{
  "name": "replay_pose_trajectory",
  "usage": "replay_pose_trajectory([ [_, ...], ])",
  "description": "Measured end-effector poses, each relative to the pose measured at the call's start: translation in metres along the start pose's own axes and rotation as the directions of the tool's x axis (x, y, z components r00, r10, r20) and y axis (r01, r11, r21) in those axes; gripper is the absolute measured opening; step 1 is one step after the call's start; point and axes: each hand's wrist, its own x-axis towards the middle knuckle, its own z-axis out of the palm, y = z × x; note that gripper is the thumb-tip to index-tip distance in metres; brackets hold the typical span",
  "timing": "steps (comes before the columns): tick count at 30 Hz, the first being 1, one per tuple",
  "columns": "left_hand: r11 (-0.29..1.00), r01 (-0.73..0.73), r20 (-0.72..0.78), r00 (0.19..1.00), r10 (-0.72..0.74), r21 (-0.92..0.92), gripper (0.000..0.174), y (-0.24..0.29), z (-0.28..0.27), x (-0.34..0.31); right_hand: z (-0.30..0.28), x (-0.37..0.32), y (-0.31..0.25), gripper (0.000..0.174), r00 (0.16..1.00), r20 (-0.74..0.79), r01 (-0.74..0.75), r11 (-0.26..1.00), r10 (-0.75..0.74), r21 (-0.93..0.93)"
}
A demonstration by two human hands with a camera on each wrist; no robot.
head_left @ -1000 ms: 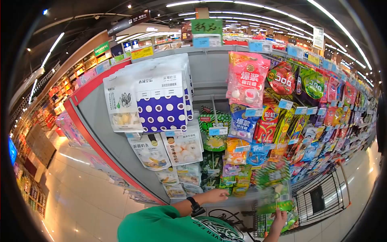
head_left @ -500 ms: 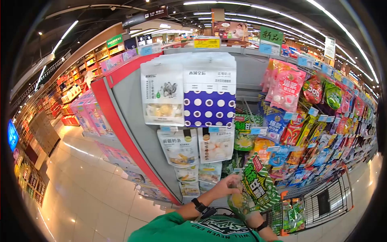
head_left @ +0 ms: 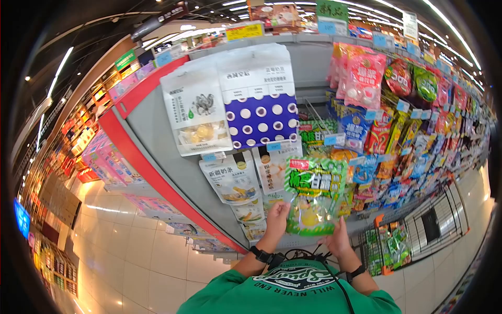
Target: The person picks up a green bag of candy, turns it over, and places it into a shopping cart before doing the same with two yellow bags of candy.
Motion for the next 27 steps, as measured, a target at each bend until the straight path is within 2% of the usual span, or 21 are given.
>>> replay_pose_trajectory([
  [1,0.999,-0.034,-0.027,0.999,0.035,0.026,0.018,-0.004,0.002,0.003,-0.005,-0.002,0.001,0.055,0.994,-0.07,0.083,0.996,-0.086,-0.043],
  [2,0.997,0.003,-0.025,1.0,-0.001,0.078,0.019,-0.008,0.005,0.005,-0.01,-0.006,-0.001,0.044,0.987,-0.07,0.136,0.987,-0.142,-0.084],
  [3,0.996,0.031,-0.004,1.0,-0.03,0.087,0.019,-0.008,0.01,0.007,-0.014,-0.007,-0.002,0.044,0.985,-0.102,0.136,0.989,-0.142,-0.065],
  [5,1.0,0.027,0.045,0.999,-0.028,0.013,0.019,-0.009,0.022,0.008,-0.024,-0.007,-0.003,0.035,0.946,-0.198,0.187,0.932,-0.256,-0.31],
  [6,0.998,0.063,0.062,0.996,-0.065,0.026,0.019,-0.01,0.028,0.008,-0.024,-0.009,-0.006,0.034,0.936,-0.22,0.204,0.931,-0.277,-0.304],
  [8,0.999,0.02,0.087,0.996,-0.023,0.038,0.017,-0.009,0.036,0.011,-0.026,-0.01,-0.013,0.031,0.918,-0.232,0.234,0.912,-0.321,-0.337],
  [12,0.997,0.08,0.129,0.988,-0.081,0.014,0.017,0.002,0.051,0.022,-0.033,0.004,-0.026,0.028,0.913,-0.261,0.226,0.921,-0.313,-0.316],
  [14,0.998,0.054,0.172,0.983,-0.056,0.017,0.02,-0.006,0.051,0.03,-0.036,0.013,-0.029,0.026,0.898,-0.257,0.271,0.91,-0.356,-0.314],
  [17,0.994,0.075,0.189,0.978,-0.088,0.076,0.023,0.016,0.061,0.033,-0.034,0.023,-0.035,0.024,0.891,-0.259,0.305,0.914,-0.374,-0.269],
  [18,0.994,0.069,0.197,0.977,-0.084,0.083,0.023,0.012,0.063,0.038,-0.034,0.025,-0.038,0.024,0.888,-0.258,0.314,0.913,-0.38,-0.262],
  [20,0.999,0.024,0.201,0.979,-0.015,-0.041,0.025,-0.003,0.068,0.047,-0.036,0.026,-0.044,0.023,0.899,-0.25,0.301,0.923,-0.359,-0.241],
  [27,0.999,0.022,0.17,0.985,-0.028,0.038,0.025,-0.013,0.076,0.057,-0.054,0.039,-0.06,0.024,0.919,-0.243,0.249,0.934,-0.312,-0.257],
])
